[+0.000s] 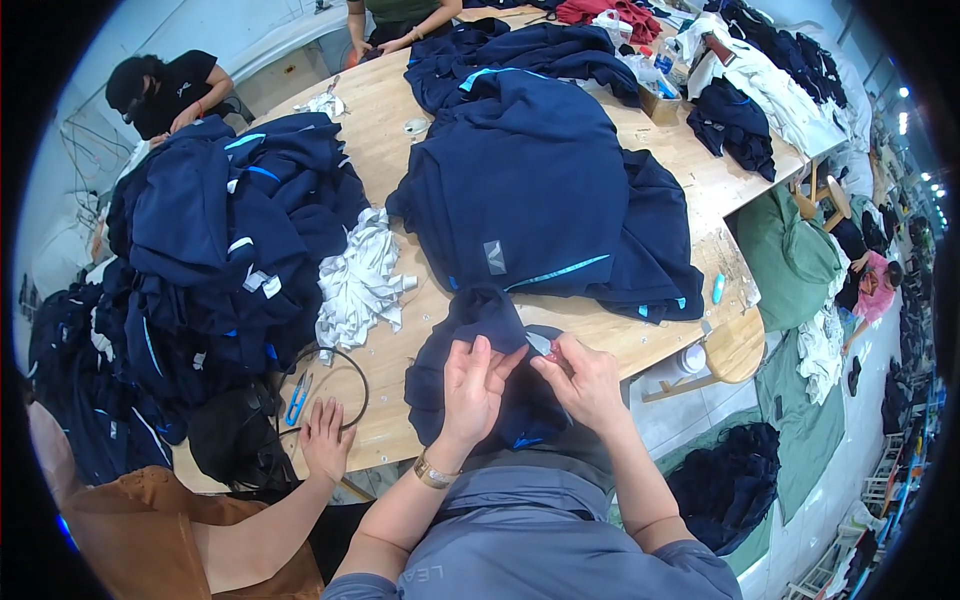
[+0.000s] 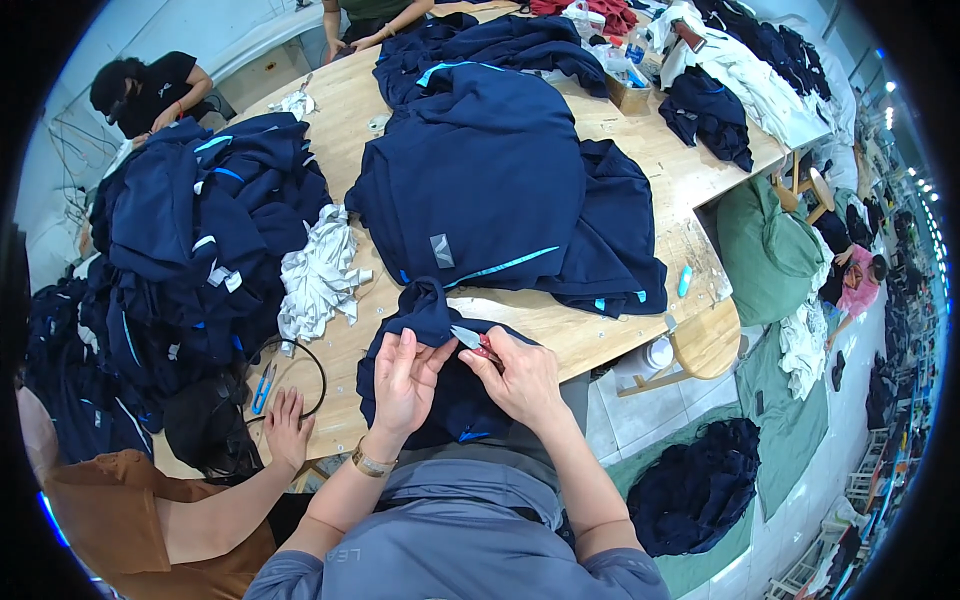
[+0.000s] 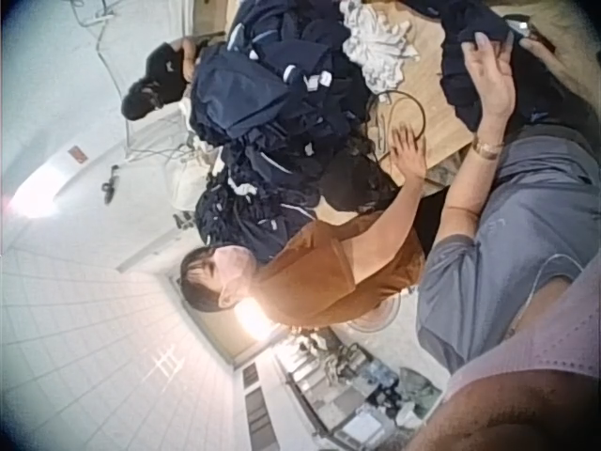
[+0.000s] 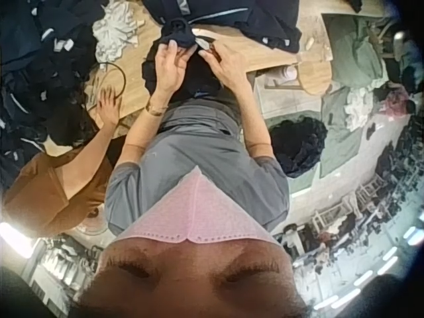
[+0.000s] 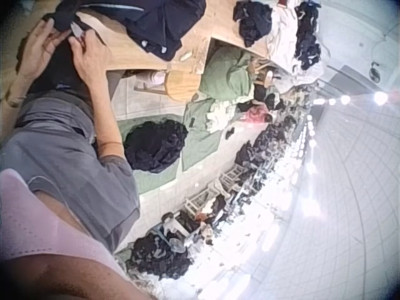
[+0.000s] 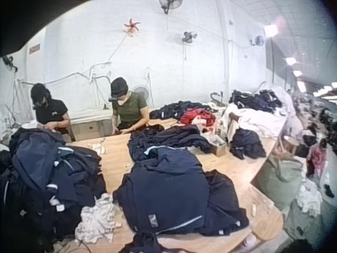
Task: Trimming loose threads from dark blue garments using small scissors.
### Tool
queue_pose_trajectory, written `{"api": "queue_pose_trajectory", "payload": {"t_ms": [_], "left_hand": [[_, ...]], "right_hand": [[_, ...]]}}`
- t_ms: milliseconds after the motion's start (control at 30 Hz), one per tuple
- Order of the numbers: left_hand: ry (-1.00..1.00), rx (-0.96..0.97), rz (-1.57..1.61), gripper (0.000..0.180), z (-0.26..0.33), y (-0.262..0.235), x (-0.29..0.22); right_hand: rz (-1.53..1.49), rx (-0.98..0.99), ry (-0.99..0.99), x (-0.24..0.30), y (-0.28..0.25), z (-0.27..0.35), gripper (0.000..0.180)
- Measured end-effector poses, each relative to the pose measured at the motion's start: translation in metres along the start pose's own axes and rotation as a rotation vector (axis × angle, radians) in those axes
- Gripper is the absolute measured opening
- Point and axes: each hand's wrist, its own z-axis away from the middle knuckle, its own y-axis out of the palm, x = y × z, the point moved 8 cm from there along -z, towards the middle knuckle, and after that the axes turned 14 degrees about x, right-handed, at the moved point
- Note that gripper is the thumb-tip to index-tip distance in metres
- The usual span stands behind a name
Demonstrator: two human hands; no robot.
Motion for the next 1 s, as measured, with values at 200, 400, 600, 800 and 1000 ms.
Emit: {"api": "queue_pose_trajectory", "payload": {"t_ms": [200,400,600,800,1000], "left_hand": [[-0.009,0.007,-0.032,0.015,-0.001,0.005,-0.002],[0.005,-0.04,0.008,0.019,0.0,0.002,-0.001],[0.001,-0.072,0.07,0.018,0.0,0.003,0.004],[-0.032,-0.127,0.023,0.018,0.0,0.007,0.004],[-0.049,-0.101,0.058,0.019,-0.001,0.01,0.004]], "right_hand": [[0.047,-0.037,-0.018,0.003,-0.005,0.0,0.029],[0.103,-0.112,-0.037,0.005,-0.008,0.004,0.028],[0.21,-0.193,-0.098,0.008,-0.005,0.006,0.032],[0.198,-0.208,-0.095,0.006,-0.003,0.005,0.033],[-0.129,-0.275,0.043,-0.017,-0.003,0.011,0.029]]}}
